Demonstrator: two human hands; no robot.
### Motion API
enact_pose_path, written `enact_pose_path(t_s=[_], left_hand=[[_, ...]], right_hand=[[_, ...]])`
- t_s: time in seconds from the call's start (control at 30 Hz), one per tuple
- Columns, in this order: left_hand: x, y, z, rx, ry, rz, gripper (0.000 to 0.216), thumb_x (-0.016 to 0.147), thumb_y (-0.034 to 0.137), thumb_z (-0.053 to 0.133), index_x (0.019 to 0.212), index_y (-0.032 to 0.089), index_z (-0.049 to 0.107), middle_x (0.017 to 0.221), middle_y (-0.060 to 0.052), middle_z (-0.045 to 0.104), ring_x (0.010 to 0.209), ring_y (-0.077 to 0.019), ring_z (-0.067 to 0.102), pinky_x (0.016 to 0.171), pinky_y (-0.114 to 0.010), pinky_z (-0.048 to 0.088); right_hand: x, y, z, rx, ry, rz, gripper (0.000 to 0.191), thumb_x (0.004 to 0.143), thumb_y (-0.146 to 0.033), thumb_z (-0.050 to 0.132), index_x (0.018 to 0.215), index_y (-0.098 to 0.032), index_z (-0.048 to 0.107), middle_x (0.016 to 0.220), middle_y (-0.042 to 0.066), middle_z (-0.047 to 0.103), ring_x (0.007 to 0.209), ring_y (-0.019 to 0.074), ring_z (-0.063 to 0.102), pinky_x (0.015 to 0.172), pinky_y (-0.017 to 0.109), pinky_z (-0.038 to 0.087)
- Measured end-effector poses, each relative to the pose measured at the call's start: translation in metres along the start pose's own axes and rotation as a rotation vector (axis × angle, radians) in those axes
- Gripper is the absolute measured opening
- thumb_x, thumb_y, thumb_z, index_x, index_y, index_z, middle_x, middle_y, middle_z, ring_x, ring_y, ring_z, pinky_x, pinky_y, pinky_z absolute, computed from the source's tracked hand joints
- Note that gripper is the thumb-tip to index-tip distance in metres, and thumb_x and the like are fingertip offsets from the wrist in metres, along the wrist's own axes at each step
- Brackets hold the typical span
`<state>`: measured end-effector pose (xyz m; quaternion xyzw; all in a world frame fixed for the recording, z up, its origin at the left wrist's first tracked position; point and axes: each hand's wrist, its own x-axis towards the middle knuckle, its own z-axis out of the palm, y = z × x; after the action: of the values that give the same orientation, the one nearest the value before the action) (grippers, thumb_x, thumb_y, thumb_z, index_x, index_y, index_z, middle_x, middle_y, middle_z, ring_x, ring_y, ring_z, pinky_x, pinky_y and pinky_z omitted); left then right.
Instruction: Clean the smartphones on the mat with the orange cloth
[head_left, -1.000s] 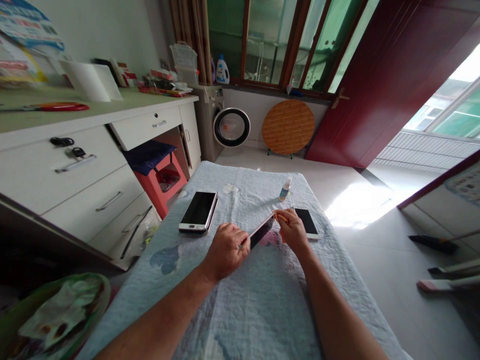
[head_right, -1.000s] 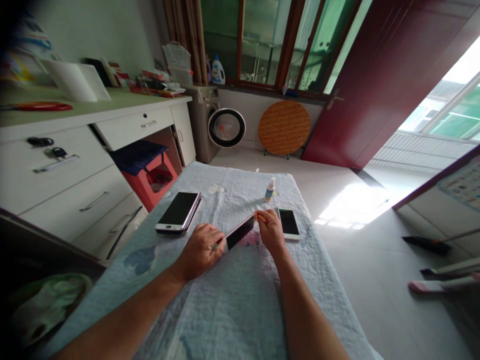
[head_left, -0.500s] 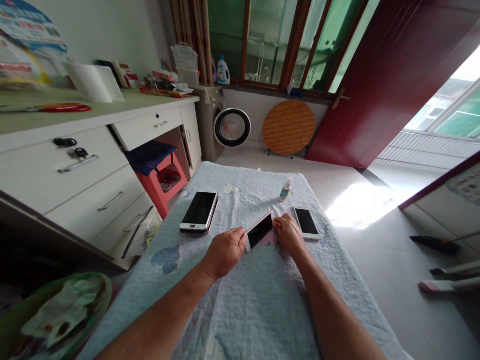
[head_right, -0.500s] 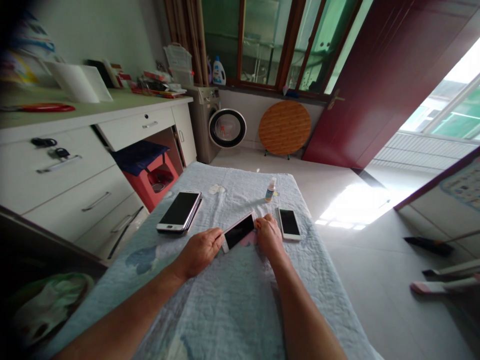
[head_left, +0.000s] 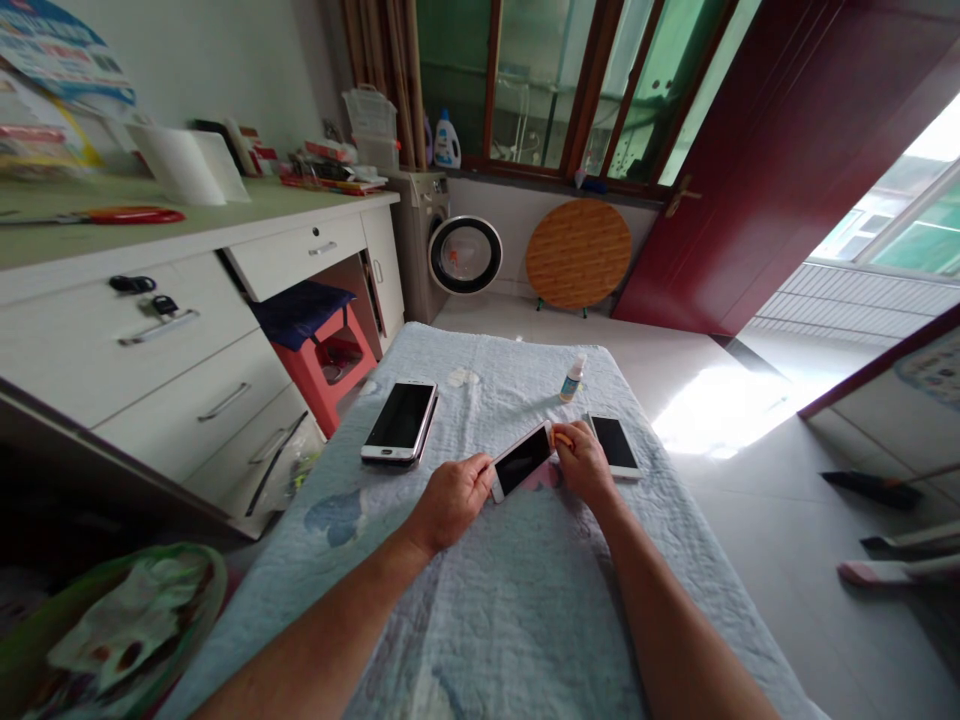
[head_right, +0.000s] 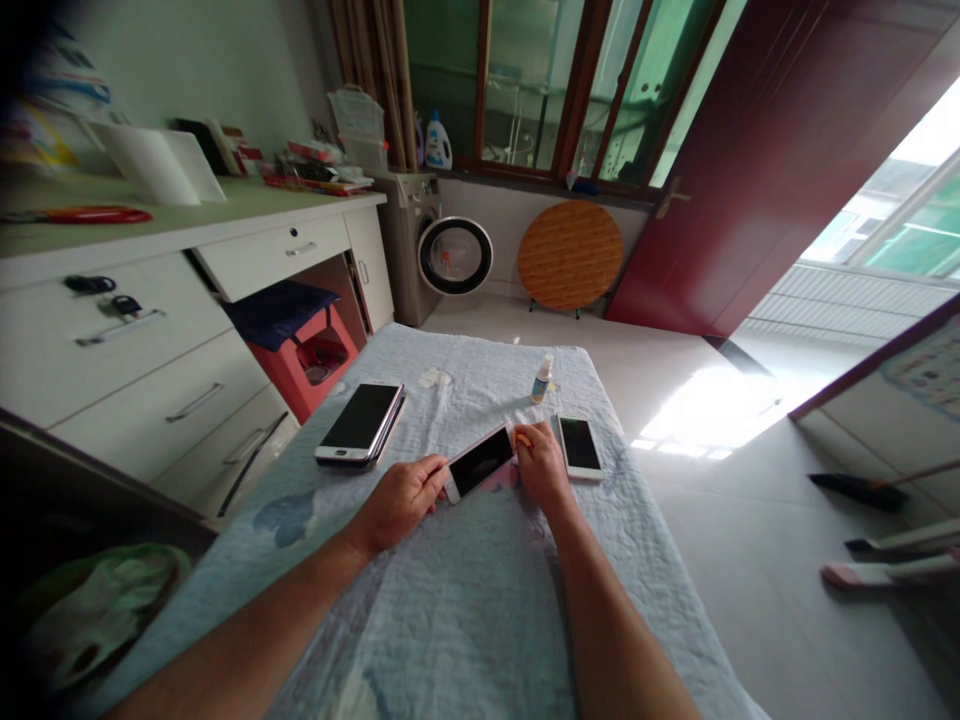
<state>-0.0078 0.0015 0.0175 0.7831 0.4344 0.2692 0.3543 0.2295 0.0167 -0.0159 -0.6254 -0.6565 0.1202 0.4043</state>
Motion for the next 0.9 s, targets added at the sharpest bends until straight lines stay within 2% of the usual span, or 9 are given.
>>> enact_pose_path(t_s=[0.27,0.47,0.63,0.77,0.9], left_hand=[[0.003,-0.008,0.005,-0.276,0.017,-0.186,0.029,0.089,0.038,0.042,0.073,0.018,0.056,0.059,0.001,0.063,0.047,-0.0115,0.059,0.049,-0.020,0.042],[0.005,-0.009,0.010,-0.492,-0.003,-0.365,0.026,0.085,0.037,0.044,0.072,0.017,0.055,0.060,-0.001,0.064,0.044,-0.0099,0.056,0.038,-0.016,0.034],[0.006,-0.010,0.011,-0.639,0.017,-0.430,0.025,0.082,0.037,0.046,0.073,0.015,0.054,0.062,-0.002,0.064,0.045,-0.0082,0.054,0.038,-0.015,0.032],[0.007,-0.012,0.007,-0.682,-0.023,-0.471,0.023,0.081,0.035,0.047,0.073,0.015,0.053,0.063,-0.003,0.064,0.046,-0.0073,0.054,0.040,-0.015,0.032],[0.007,-0.010,0.003,-0.595,-0.108,-0.490,0.019,0.076,0.032,0.052,0.070,0.015,0.053,0.062,-0.002,0.063,0.045,-0.0065,0.049,0.038,-0.015,0.028]], right_hand=[[-0.003,-0.003,-0.002,-0.109,-0.082,0.048,0.024,0.079,-0.018,0.046,0.080,-0.018,0.070,0.077,0.003,0.056,0.072,0.0149,0.054,0.068,0.025,0.040],[-0.004,-0.005,-0.003,-0.221,-0.160,0.061,0.023,0.082,-0.017,0.046,0.079,-0.017,0.069,0.076,0.003,0.055,0.070,0.0139,0.053,0.066,0.024,0.037],[-0.005,-0.004,-0.006,-0.231,-0.179,0.101,0.022,0.081,-0.016,0.048,0.080,-0.016,0.070,0.077,0.004,0.057,0.074,0.0151,0.054,0.069,0.024,0.037],[-0.005,-0.006,-0.007,-0.227,-0.186,0.115,0.021,0.080,-0.015,0.048,0.082,-0.016,0.070,0.080,0.005,0.058,0.077,0.0150,0.054,0.072,0.024,0.037],[-0.005,-0.007,-0.007,-0.229,-0.207,0.115,0.020,0.080,-0.015,0.048,0.079,-0.016,0.068,0.080,0.005,0.058,0.075,0.0142,0.054,0.072,0.023,0.037]])
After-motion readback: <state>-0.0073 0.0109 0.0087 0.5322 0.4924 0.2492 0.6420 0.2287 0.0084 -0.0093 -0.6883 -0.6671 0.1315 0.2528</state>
